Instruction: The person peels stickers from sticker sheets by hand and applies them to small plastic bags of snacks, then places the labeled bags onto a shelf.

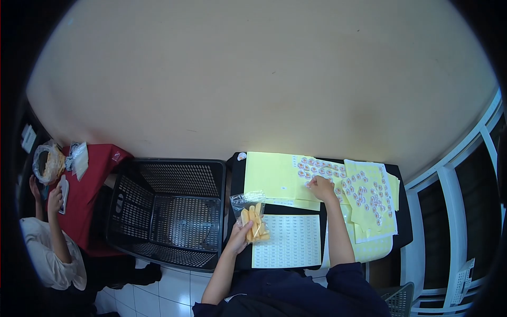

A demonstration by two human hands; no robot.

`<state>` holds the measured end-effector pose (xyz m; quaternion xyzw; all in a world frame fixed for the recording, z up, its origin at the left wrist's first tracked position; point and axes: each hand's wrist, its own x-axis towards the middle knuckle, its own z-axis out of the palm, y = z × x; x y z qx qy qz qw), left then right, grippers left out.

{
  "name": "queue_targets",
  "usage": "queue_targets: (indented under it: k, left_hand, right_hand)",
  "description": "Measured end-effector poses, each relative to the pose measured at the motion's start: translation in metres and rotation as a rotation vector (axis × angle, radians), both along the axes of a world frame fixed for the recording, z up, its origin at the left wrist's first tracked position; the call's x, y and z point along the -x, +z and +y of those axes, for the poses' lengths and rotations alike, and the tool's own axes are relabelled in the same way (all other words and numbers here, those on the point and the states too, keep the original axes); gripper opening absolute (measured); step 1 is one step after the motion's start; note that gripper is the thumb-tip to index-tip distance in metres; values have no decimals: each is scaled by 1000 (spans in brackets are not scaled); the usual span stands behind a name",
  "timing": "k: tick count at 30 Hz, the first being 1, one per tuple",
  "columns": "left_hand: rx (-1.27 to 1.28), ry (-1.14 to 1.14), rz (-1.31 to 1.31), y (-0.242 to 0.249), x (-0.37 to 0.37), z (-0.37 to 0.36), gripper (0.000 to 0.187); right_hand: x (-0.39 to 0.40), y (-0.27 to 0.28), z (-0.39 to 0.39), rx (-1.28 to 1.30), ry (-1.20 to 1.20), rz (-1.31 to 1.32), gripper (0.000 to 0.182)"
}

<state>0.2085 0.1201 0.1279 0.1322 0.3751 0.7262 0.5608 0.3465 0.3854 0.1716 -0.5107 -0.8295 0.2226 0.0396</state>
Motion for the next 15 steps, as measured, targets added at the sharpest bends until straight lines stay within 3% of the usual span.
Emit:
queue_targets:
  k: [2,4,5,7,12,15]
  left_hand:
    - [28,5,21,-10,1,-1,43]
    - [14,34,40,1,2,3,46]
    - [11,30,28,7,2,3,51]
    - [18,23,158,24,3,4,53]
    - [67,-18,464,42,11,12,59]
    - [50,31,690,43,13,16,63]
  right_hand:
    - [-4,-3,-4,56,-7,18,25]
    - [-7,-3,-13,-68,-4,326,24]
    - [-6,-3,-16,-65,1,325,24]
    - [-2,2,-28,20,98,650,20]
    - [14,41,-65,179,300,770,10]
    - [22,69,-82,355,580,795,7]
